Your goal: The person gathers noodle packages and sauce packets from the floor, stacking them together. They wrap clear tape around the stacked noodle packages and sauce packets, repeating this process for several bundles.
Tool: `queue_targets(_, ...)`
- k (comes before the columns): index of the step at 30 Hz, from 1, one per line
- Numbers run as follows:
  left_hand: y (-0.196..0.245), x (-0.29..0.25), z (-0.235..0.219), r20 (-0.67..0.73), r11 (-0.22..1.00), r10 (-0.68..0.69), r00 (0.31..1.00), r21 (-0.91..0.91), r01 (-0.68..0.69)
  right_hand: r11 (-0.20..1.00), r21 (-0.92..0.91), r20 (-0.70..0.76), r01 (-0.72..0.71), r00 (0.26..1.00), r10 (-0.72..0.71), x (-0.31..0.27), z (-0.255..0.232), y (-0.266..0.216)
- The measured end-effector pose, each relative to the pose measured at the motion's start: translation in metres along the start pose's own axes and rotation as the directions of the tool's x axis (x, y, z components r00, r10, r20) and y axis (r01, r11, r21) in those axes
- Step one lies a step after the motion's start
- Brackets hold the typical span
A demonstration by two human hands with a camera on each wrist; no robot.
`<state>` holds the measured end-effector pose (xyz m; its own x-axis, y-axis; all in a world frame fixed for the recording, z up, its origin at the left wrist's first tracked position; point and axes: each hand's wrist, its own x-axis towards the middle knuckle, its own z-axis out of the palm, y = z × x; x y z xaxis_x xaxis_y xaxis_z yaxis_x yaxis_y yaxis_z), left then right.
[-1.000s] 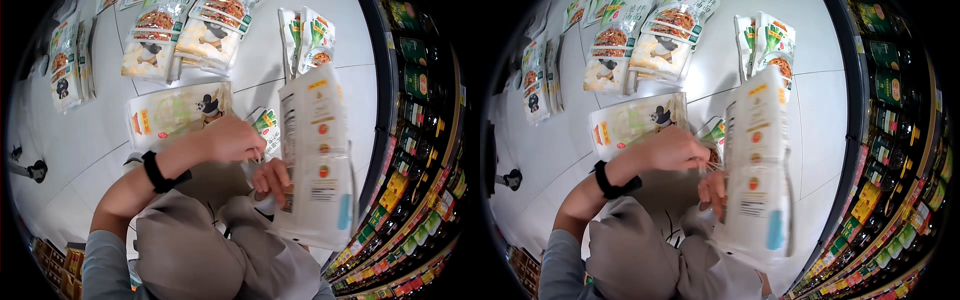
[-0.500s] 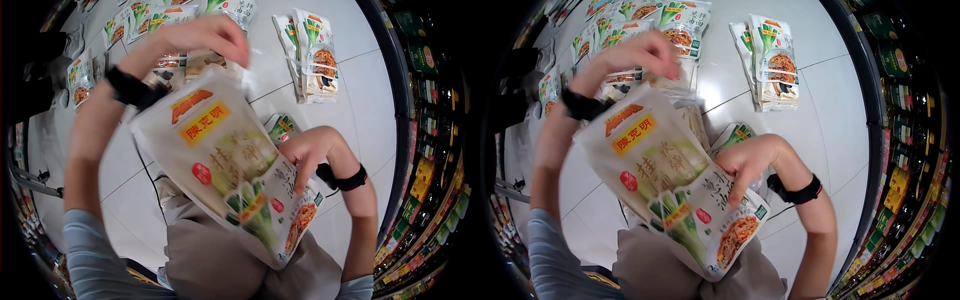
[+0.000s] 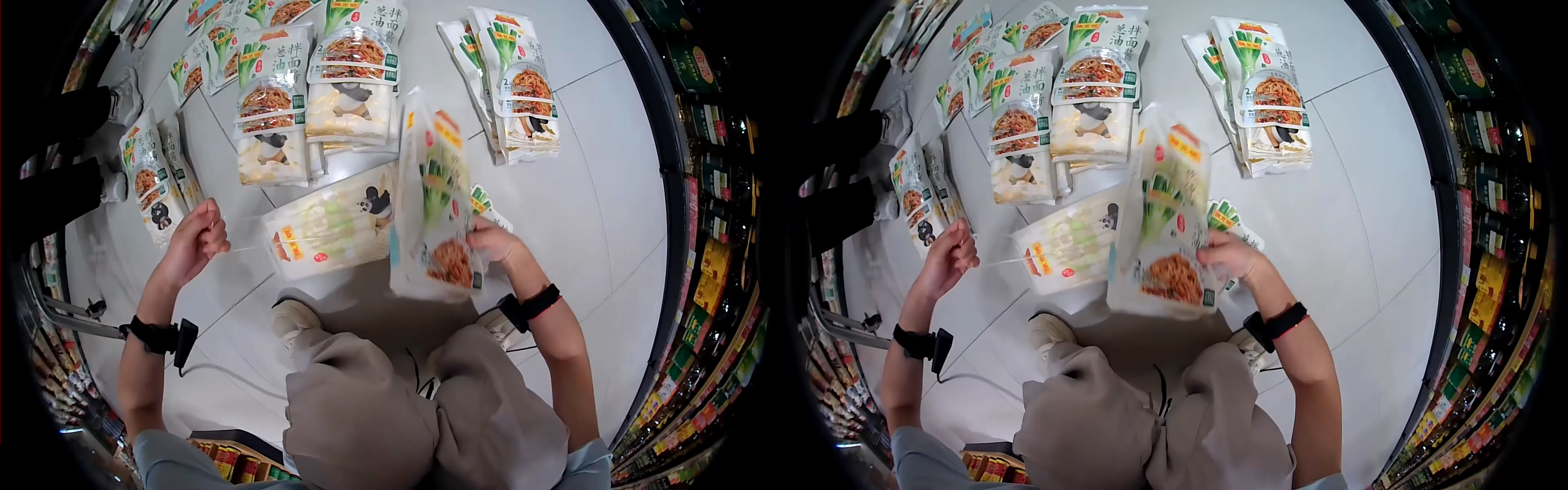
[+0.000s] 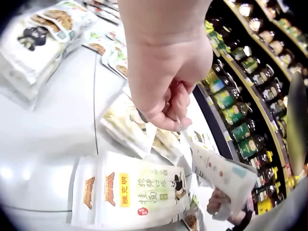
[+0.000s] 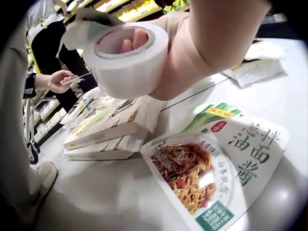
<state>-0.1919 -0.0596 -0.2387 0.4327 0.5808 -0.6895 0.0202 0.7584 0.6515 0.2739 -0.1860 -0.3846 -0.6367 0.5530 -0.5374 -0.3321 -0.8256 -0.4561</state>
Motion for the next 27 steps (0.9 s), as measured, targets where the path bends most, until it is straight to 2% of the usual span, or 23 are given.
queue_targets(1,-0.002,0.002,0.002,-0.005,1.000,0.003,1.000,0.004,-0.003,1.000,-0.001,0.007,0.003,1.000,-0.003,0.001,0.004,0.002)
queue_targets(3,-0.003,0.002,0.009,-0.149,0.969,0.040,0.988,0.246,-0.002,0.999,0.034,0.132,0.008,0.991,-0.013,0.003,0.030,0.013)
queue_targets(4,-0.016,-0.003,0.007,-0.067,0.888,0.032,0.997,0.461,0.002,1.000,0.029,0.112,0.010,0.994,-0.013,0.001,0.054,0.004)
queue_targets(5,-0.028,-0.011,0.021,-0.144,0.773,-0.084,0.986,0.615,0.156,0.999,0.035,0.113,0.023,0.993,-0.027,0.004,0.072,-0.003)
queue_targets(6,-0.050,-0.018,0.022,0.040,0.566,0.049,0.998,0.822,-0.060,1.000,-0.005,0.008,0.016,1.000,-0.016,0.008,0.090,-0.007)
queue_targets(7,-0.044,-0.027,0.057,-0.036,0.434,-0.116,0.993,0.897,0.084,0.999,-0.037,-0.096,0.003,0.995,-0.007,0.014,0.102,-0.007)
queue_targets(8,-0.062,-0.034,0.067,-0.035,0.415,-0.185,0.982,0.903,0.111,1.000,-0.019,-0.097,0.018,0.995,-0.020,0.024,0.109,-0.001)
queue_targets(9,-0.069,-0.032,0.084,-0.051,0.344,-0.361,0.931,0.921,0.184,0.988,-0.149,-0.157,0.034,0.986,-0.058,0.035,0.111,0.007)
queue_targets(10,-0.106,-0.030,0.078,0.154,0.475,-0.311,0.938,0.880,0.013,0.958,-0.282,-0.213,0.041,0.971,-0.104,0.045,0.111,0.014)
queue_targets(11,-0.121,-0.022,0.091,0.297,0.504,-0.232,0.926,0.851,-0.147,0.960,-0.274,-0.217,0.055,0.969,-0.117,0.054,0.111,0.021)
queue_targets(12,-0.124,-0.013,0.105,0.364,0.515,-0.324,0.873,0.842,-0.160,0.931,-0.324,-0.190,0.168,0.952,-0.238,0.061,0.111,0.029)
queue_targets(13,-0.115,-0.004,0.125,0.370,0.507,-0.335,0.867,0.846,-0.165,0.888,-0.371,-0.162,0.272,0.922,-0.351,0.064,0.112,0.035)
queue_targets(15,-0.073,0.008,0.169,0.448,0.386,-0.471,0.760,0.879,-0.279,0.889,-0.380,-0.221,0.257,0.908,-0.357,0.058,0.117,0.026)
queue_targets(16,-0.059,0.010,0.178,0.452,0.391,-0.472,0.757,0.877,-0.280,0.888,-0.394,-0.271,0.239,0.892,-0.361,0.054,0.119,0.018)
queue_targets(17,-0.045,0.012,0.185,0.525,0.411,-0.509,0.682,0.844,-0.343,0.889,-0.393,-0.274,0.236,0.892,-0.359,0.047,0.116,0.011)
queue_targets(18,-0.033,0.012,0.193,0.589,0.433,-0.540,0.601,0.807,-0.402,0.992,-0.117,-0.290,0.050,0.953,-0.083,0.037,0.107,0.004)
queue_targets(19,-0.020,0.012,0.204,0.589,0.432,-0.541,0.600,0.807,-0.402,0.974,0.161,-0.224,-0.157,0.956,0.191,0.027,0.101,-0.001)
queue_targets(21,0.003,0.012,0.228,0.738,0.481,-0.561,0.376,0.660,-0.577,0.977,0.154,-0.260,-0.145,0.948,0.181,0.006,0.105,-0.010)
queue_targets(22,0.017,0.011,0.236,0.735,0.477,-0.563,0.377,0.662,-0.578,0.986,0.051,-0.300,-0.161,0.939,0.169,-0.007,0.112,-0.025)
queue_targets(23,0.031,0.008,0.244,0.753,0.379,-0.482,0.448,0.640,-0.668,0.982,-0.049,-0.341,-0.181,0.927,0.154,-0.016,0.118,-0.034)
queue_targets(24,0.040,0.004,0.251,0.773,0.271,-0.393,0.499,0.615,-0.740,0.993,-0.041,-0.307,-0.113,0.947,0.095,-0.018,0.121,-0.037)
queue_targets(25,0.041,-0.001,0.261,0.776,0.271,-0.398,0.490,0.609,-0.745,0.994,-0.035,-0.314,-0.108,0.945,0.091,-0.020,0.128,-0.039)
queue_targets(27,0.040,-0.011,0.281,0.848,0.167,-0.343,0.405,0.479,-0.862,0.973,-0.172,-0.332,-0.156,0.939,0.091,-0.018,0.142,-0.049)
